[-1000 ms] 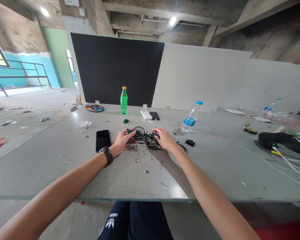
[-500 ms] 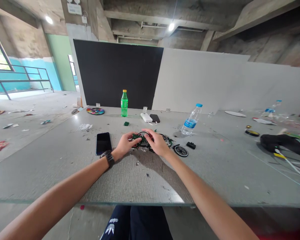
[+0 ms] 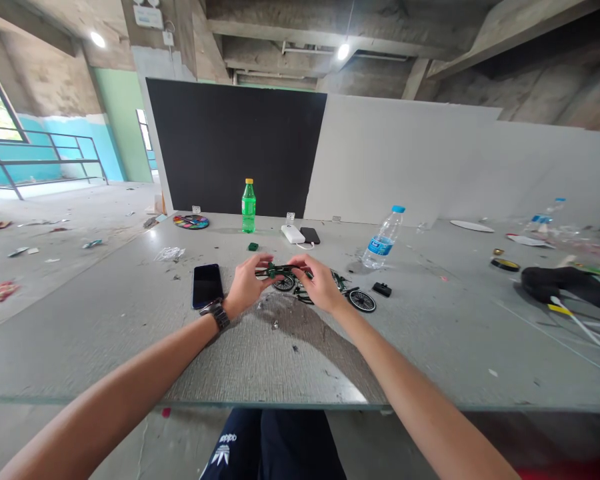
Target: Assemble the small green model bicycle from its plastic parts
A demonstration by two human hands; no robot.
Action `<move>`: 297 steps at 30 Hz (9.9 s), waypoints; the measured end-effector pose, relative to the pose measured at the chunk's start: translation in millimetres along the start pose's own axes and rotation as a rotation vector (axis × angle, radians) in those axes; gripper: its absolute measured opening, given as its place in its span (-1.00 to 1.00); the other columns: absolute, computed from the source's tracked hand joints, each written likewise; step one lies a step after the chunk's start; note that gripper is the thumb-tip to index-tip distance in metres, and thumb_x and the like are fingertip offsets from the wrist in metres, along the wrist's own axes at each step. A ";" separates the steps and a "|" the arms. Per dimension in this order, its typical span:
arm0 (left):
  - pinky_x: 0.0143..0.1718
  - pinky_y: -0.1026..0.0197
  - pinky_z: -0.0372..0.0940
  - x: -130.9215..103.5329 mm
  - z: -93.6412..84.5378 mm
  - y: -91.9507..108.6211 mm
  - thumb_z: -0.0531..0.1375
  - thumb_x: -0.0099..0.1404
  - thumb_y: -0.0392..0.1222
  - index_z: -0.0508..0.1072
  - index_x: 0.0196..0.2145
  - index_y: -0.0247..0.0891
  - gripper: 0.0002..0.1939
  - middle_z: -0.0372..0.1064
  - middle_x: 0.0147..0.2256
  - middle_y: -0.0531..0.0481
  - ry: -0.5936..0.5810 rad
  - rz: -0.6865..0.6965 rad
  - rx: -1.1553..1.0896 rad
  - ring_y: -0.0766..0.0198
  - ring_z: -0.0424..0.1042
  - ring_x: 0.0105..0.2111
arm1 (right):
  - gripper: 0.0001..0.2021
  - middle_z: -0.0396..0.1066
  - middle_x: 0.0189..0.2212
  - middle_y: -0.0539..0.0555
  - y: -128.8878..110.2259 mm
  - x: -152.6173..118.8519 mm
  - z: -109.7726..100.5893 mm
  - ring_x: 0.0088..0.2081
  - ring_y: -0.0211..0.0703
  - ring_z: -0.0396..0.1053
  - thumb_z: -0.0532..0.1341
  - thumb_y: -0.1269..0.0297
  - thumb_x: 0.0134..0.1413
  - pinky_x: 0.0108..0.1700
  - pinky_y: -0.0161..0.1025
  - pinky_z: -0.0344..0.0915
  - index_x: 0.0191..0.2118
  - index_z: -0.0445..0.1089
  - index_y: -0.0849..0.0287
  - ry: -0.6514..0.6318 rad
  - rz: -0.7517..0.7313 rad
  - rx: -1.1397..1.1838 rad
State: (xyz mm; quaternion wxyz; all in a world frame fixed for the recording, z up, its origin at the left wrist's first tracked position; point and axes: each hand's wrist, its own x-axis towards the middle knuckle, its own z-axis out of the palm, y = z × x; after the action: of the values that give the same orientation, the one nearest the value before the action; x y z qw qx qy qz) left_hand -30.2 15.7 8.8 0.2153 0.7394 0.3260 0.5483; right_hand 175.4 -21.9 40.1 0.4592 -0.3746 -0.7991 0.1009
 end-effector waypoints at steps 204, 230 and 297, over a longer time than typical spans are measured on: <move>-0.30 0.25 0.37 -0.9 7.2 -3.5 0.36 0.22 -0.07 0.55 0.04 -0.33 -0.53 0.56 -0.16 -0.17 -0.162 -0.499 -0.611 0.26 0.50 -0.29 | -0.74 0.46 -0.24 0.14 3.8 1.4 -9.7 -0.27 -0.09 0.41 0.13 0.13 0.34 -0.17 -0.14 0.36 -0.12 0.52 0.12 0.036 0.114 -0.114; -0.26 0.19 0.42 -0.4 7.6 3.4 0.36 0.24 -0.12 0.49 0.13 -0.36 -0.47 0.56 -0.18 -0.17 -0.201 -0.458 -0.581 0.26 0.49 -0.30 | -0.74 0.51 -0.40 0.08 3.6 3.5 -10.3 -0.40 -0.14 0.38 0.16 0.07 0.29 -0.30 -0.21 0.25 -0.27 0.43 0.15 -0.042 0.183 -0.096; -0.51 0.30 0.39 -0.7 2.3 -0.8 0.29 0.31 0.05 0.39 -0.15 -0.32 -0.63 0.52 -0.14 -0.22 -0.299 -0.562 -0.584 0.15 0.60 -0.33 | -0.82 0.52 -0.26 0.11 2.5 1.4 -15.1 -0.25 -0.09 0.45 0.21 0.19 0.29 -0.17 -0.14 0.35 -0.24 0.53 0.11 0.032 0.080 -0.177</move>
State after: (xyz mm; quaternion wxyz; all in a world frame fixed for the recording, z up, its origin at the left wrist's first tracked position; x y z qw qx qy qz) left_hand -28.3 15.8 7.1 0.6012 0.6012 0.3111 0.4246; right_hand 188.5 -21.9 48.2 0.4328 -0.4469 -0.7818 0.0421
